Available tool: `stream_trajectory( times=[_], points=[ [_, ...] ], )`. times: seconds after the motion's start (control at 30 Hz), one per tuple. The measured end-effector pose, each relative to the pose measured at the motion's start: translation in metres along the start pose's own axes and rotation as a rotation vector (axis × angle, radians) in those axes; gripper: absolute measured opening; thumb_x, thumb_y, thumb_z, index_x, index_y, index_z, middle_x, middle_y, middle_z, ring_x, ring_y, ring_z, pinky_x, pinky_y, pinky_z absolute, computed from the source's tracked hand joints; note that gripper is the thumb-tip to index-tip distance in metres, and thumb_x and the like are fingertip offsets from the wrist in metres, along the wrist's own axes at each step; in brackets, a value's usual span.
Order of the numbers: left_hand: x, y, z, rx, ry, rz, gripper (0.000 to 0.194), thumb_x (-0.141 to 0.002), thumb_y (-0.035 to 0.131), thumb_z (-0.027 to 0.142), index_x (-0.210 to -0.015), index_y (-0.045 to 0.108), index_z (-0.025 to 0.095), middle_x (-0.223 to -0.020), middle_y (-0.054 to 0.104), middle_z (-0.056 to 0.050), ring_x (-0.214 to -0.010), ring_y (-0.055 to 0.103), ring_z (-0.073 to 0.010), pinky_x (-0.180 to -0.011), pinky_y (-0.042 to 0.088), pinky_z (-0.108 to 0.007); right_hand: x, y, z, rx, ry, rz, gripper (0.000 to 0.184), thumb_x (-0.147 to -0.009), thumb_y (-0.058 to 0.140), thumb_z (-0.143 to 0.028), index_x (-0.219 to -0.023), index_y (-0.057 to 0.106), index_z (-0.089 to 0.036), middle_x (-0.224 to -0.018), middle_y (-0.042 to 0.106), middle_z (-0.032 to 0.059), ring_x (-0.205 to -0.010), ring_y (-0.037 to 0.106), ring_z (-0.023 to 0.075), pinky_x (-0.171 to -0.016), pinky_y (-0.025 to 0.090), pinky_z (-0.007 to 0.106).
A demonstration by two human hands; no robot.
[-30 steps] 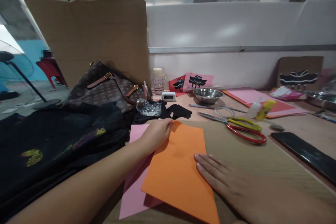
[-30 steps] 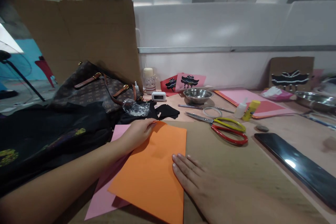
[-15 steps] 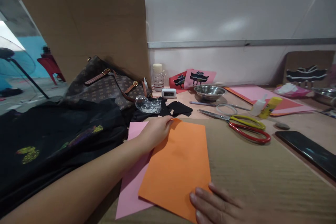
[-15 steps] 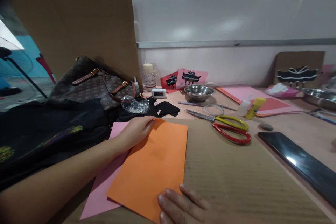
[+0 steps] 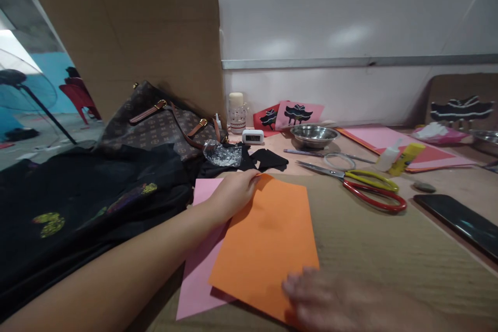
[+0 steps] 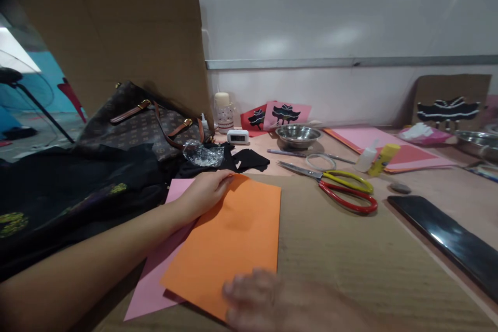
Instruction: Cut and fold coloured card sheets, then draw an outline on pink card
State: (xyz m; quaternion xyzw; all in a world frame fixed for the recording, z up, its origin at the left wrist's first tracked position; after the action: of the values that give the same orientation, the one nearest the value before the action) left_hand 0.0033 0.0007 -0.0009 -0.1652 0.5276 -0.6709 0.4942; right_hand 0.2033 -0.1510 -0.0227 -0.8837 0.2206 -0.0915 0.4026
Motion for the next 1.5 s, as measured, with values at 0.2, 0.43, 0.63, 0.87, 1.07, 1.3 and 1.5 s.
stream_trajectory(
  times=[0.2, 0.43, 0.63, 0.87, 1.07, 1.3, 1.5],
  points=[
    [0.001, -0.001, 0.003, 0.013, 0.019, 0.013, 0.032, -0.096, 0.043, 0.022, -0.115, 0.068, 0.018, -0.111, 0.074, -0.009, -0.099, 0.07, -0.0267, -0.085, 0.051, -0.034, -0.005, -0.01, 0.018, 0.144, 0.155, 0.047, 0.066, -0.098, 0.042, -0.052, -0.155, 0.017, -0.027, -0.159, 0.015, 0.0056, -0.145, 0.012, 0.0314, -0.116, 0.01, 0.055],
    [0.002, -0.001, 0.003, -0.02, 0.012, -0.007, 0.033, -0.097, 0.042, 0.023, -0.117, 0.068, 0.018, -0.114, 0.073, -0.01, -0.101, 0.07, -0.027, -0.087, 0.051, -0.035, 0.007, -0.031, -0.014, 0.183, 0.478, -0.003, 0.07, -0.092, 0.054, -0.053, -0.153, 0.025, -0.034, -0.159, 0.021, 0.0004, -0.144, 0.023, 0.0345, -0.116, 0.019, 0.055],
    [0.001, 0.001, 0.002, -0.043, 0.052, 0.0, 0.034, -0.097, 0.042, 0.022, -0.118, 0.068, 0.019, -0.114, 0.073, -0.009, -0.1, 0.07, -0.026, -0.088, 0.051, -0.034, 0.0, -0.038, 0.003, 0.202, 0.557, 0.036, 0.072, -0.094, 0.046, -0.061, -0.154, 0.025, -0.029, -0.161, 0.017, 0.002, -0.147, 0.018, 0.0331, -0.118, 0.015, 0.055],
    [0.002, 0.001, 0.002, -0.043, 0.041, -0.005, 0.033, -0.095, 0.043, 0.021, -0.118, 0.067, 0.018, -0.115, 0.073, -0.009, -0.101, 0.069, -0.027, -0.088, 0.051, -0.035, 0.003, -0.049, 0.027, 0.264, 0.578, 0.129, 0.071, -0.096, 0.041, -0.062, -0.156, 0.023, -0.029, -0.163, 0.014, 0.0012, -0.149, 0.009, 0.032, -0.12, 0.009, 0.057],
    [0.002, -0.001, 0.005, -0.053, 0.004, -0.038, 0.033, -0.094, 0.043, 0.019, -0.117, 0.067, 0.019, -0.116, 0.073, -0.008, -0.101, 0.069, -0.0263, -0.086, 0.051, -0.033, 0.0, -0.052, 0.031, 0.285, 0.578, 0.119, 0.073, -0.096, 0.035, -0.064, -0.157, 0.022, -0.025, -0.163, 0.013, 0.0024, -0.15, 0.008, 0.0307, -0.12, 0.009, 0.056],
    [0.002, 0.0, 0.004, -0.062, 0.006, -0.03, 0.034, -0.094, 0.043, 0.02, -0.119, 0.067, 0.02, -0.115, 0.073, -0.008, -0.1, 0.069, -0.0265, -0.086, 0.051, -0.034, 0.002, -0.057, 0.044, 0.344, 0.547, 0.159, 0.07, -0.098, 0.036, -0.061, -0.157, 0.021, -0.026, -0.163, 0.012, 0.0016, -0.15, 0.011, 0.0291, -0.121, 0.011, 0.054],
    [0.002, 0.0, 0.003, -0.041, 0.031, -0.02, 0.034, -0.094, 0.042, 0.02, -0.116, 0.068, 0.02, -0.114, 0.073, -0.008, -0.101, 0.069, -0.0273, -0.086, 0.051, -0.035, 0.0, -0.059, 0.041, 0.359, 0.578, 0.143, 0.072, -0.097, 0.033, -0.063, -0.157, 0.021, -0.025, -0.163, 0.013, 0.0007, -0.15, 0.012, 0.0286, -0.121, 0.011, 0.053]
  ],
)
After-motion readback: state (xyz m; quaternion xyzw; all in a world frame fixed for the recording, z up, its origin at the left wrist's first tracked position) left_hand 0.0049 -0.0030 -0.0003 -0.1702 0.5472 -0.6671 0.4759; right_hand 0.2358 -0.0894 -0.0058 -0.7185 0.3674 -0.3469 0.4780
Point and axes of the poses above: each hand's wrist, its own x-axis away from the middle knuckle, its own y-axis out of the palm, z = x × y, the point moved 4 cm from there along -x, towards the middle knuckle
